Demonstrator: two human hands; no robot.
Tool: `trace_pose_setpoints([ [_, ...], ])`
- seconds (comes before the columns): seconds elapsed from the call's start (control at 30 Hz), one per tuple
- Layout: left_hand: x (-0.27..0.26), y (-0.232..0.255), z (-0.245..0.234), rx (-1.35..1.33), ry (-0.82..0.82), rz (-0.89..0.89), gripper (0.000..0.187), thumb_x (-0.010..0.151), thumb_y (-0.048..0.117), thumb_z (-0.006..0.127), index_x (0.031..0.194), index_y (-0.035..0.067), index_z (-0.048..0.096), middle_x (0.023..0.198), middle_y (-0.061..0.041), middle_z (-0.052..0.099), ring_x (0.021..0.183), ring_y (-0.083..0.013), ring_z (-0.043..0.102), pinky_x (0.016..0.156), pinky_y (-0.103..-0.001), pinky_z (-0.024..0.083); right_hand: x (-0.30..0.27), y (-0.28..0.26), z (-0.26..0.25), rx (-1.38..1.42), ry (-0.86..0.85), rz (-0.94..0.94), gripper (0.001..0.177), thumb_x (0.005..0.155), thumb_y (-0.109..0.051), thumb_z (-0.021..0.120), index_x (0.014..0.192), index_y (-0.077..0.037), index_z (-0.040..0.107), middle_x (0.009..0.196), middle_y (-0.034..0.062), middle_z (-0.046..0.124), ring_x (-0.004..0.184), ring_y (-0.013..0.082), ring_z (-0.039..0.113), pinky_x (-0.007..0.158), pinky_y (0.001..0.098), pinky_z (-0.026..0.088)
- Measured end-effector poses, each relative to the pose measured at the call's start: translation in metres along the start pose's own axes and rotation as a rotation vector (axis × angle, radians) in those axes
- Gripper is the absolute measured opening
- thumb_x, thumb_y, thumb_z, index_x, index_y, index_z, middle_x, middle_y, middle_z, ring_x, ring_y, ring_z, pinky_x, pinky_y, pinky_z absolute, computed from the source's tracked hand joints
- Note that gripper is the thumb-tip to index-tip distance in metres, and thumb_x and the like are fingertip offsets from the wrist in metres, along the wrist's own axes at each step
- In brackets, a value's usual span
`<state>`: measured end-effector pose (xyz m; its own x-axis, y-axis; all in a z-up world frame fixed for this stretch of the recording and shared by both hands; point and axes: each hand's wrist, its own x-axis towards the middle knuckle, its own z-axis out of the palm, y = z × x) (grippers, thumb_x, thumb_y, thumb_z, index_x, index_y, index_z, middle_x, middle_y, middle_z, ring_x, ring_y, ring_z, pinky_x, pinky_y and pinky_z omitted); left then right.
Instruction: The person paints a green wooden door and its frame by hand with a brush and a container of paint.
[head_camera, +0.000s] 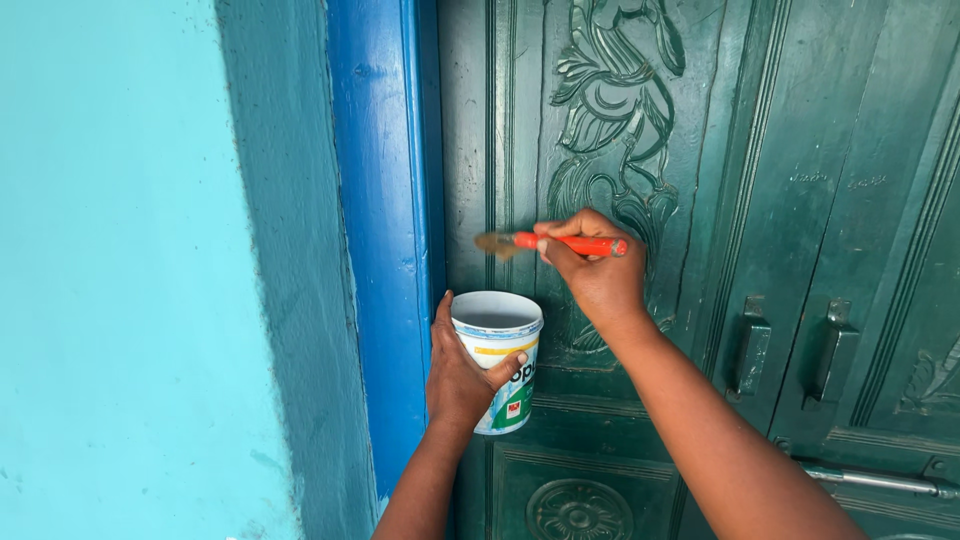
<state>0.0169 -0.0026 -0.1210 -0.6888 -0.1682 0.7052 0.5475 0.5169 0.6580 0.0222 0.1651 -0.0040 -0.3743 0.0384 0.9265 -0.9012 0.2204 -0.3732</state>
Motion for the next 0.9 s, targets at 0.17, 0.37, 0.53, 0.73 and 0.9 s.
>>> trace_pose_setpoints([
  [0.17,0.001,-0.002,0.001,0.019,0.005,-0.018,0.132,0.056,0.04,0.097,0.156,0.009,0.017,0.144,-0.023,0.046,0.133,-0.0372,0.053,0.107,-0.044,0.05,0.005,-0.032,0.006,-0.228,0.011,-0.422,0.014,0.092,0.001,0.074,0.103,-0.002,0.066,0.116,0.0154,0.076,0.107,0.024,0.076,0.092,0.0325,0.063],
  [0.37,-0.002,-0.004,0.001,0.005,0.037,0.009,0.132,0.055,0.039,0.097,0.157,0.009,0.018,0.145,-0.022,0.046,0.133,-0.0374,0.053,0.108,-0.043,0.048,-0.011,-0.012,0.027,-0.711,-0.193,-0.652,0.034,0.08,0.006,0.071,0.111,-0.003,0.061,0.136,0.0198,0.064,0.132,0.0378,0.061,0.107,0.0443,0.055],
  [0.53,-0.001,-0.003,0.001,0.008,0.038,0.024,0.134,0.053,0.04,0.098,0.155,0.009,0.017,0.146,-0.021,0.045,0.133,-0.0369,0.052,0.106,-0.042,0.048,-0.046,0.014,0.038,-0.772,-0.307,-0.566,0.038,0.077,0.007,0.072,0.112,-0.001,0.058,0.133,0.0222,0.061,0.135,0.0409,0.058,0.106,0.0459,0.054],
  [0.73,0.0,-0.004,0.001,0.036,0.016,-0.01,0.132,0.057,0.044,0.096,0.156,0.011,0.015,0.144,-0.02,0.046,0.133,-0.0369,0.051,0.104,-0.043,0.049,-0.065,0.001,0.041,-0.627,-0.282,-0.435,0.038,0.075,0.004,0.074,0.109,0.001,0.058,0.122,0.0243,0.066,0.117,0.0401,0.066,0.096,0.0449,0.057],
  [0.9,-0.002,-0.006,0.002,0.013,0.09,0.098,0.125,0.067,0.046,0.094,0.158,0.008,0.017,0.143,-0.024,0.047,0.131,-0.0394,0.053,0.105,-0.045,0.049,-0.076,-0.024,0.042,-0.505,-0.287,0.022,0.015,0.088,-0.004,0.076,0.102,-0.005,0.07,0.081,0.0174,0.072,0.08,0.0292,0.077,0.074,0.0345,0.06],
])
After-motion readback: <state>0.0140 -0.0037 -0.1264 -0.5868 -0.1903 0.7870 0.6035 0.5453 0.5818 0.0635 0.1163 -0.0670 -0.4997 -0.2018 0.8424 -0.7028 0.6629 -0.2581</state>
